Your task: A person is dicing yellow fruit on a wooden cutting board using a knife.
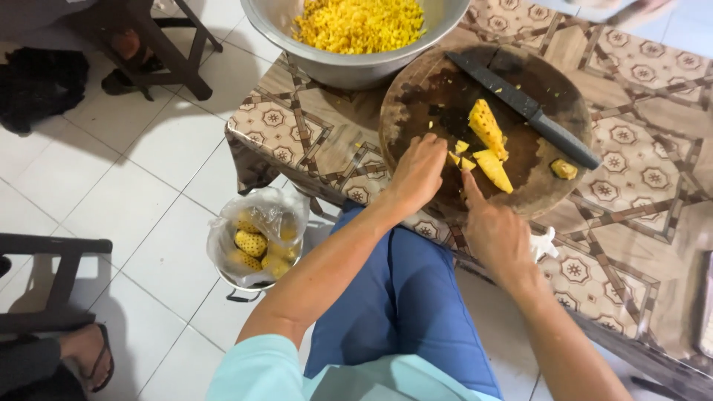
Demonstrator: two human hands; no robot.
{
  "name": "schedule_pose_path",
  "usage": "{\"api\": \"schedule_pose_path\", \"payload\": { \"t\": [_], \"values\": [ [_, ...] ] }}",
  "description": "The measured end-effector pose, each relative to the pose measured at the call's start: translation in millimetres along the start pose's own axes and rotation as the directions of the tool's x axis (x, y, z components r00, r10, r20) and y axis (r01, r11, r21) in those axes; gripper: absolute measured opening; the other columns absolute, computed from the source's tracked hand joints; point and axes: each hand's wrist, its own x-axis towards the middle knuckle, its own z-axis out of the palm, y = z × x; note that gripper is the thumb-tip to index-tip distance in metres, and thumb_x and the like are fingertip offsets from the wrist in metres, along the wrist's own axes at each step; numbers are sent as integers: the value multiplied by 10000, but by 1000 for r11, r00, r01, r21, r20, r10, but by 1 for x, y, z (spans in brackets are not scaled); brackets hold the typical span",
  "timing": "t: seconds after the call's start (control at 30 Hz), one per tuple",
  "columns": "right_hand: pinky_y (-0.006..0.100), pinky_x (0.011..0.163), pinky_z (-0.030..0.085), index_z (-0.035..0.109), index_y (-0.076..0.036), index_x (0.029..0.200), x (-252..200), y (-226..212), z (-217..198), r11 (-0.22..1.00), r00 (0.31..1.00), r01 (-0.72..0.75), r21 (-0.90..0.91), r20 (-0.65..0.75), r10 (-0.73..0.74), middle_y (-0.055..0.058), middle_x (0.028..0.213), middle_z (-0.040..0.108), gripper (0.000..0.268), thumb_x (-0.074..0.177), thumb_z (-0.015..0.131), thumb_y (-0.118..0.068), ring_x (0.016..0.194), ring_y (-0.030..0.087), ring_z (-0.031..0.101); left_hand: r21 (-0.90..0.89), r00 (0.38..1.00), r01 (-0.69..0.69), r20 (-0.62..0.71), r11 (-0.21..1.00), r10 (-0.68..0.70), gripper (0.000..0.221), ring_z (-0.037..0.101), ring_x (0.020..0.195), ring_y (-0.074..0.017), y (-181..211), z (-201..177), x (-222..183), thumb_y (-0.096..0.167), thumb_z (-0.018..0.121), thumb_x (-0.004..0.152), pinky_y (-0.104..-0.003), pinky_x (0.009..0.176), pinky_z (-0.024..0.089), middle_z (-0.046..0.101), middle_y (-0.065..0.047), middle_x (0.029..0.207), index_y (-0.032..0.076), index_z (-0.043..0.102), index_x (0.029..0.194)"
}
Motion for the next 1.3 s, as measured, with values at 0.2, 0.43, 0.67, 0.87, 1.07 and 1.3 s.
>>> {"api": "schedule_pose_path", "payload": {
  "t": [0.2,0.43,0.67,0.87,1.07,1.3],
  "values": [
    [266,499,521,301,-261,1615,-14,-5,-23,1000,1000,16,11,-23,-16,85,698,659,576,1053,330,-138,503,153,586,33,999,36,18,999,-37,359,644,1000,-491,-3,3,-3,-64,803,703,-491,791,624,603,-234,1004,-55,595,996],
    [429,685,600,191,-274,1635,-4,-16,-4,992,1000,28,-122,-2,-29,126,840,697,676,1001,365,-116,754,276,738,50,999,47,14,998,-47,340,652,1004,-476,1,3,3,-84,790,700,-464,791,631,616,-224,996,-59,611,989],
    [268,483,470,373,-223,1580,0,-5,-21,995,999,33,96,-40,-29,61,621,609,530,1057,354,-132,471,157,543,30,999,41,-10,999,-41,341,655,985,-468,3,-7,-6,-95,789,687,-484,781,635,616,-228,974,-76,620,984],
    [260,503,504,326,-240,1606,-17,-15,-26,998,998,51,-28,-37,-52,60,673,619,575,1044,344,-118,501,145,564,36,997,77,-33,996,-75,327,675,953,-457,-1,1,-2,-100,796,673,-479,760,635,630,-214,948,-64,632,954],
    [362,629,588,228,-198,1630,-13,-36,-8,988,998,56,-145,-5,-57,89,780,663,644,1012,347,-63,654,198,699,26,994,105,-12,994,-105,329,661,965,-454,-7,9,1,-78,803,673,-490,746,638,624,-200,965,-53,639,957],
    [508,682,572,316,-375,1596,16,-4,-2,999,999,27,27,-27,-26,188,775,702,549,1051,331,-306,743,395,736,9,994,111,-1,994,-111,338,651,969,-487,-6,0,-3,-74,812,663,-525,734,637,618,-226,977,-79,650,960]
  ]
}}
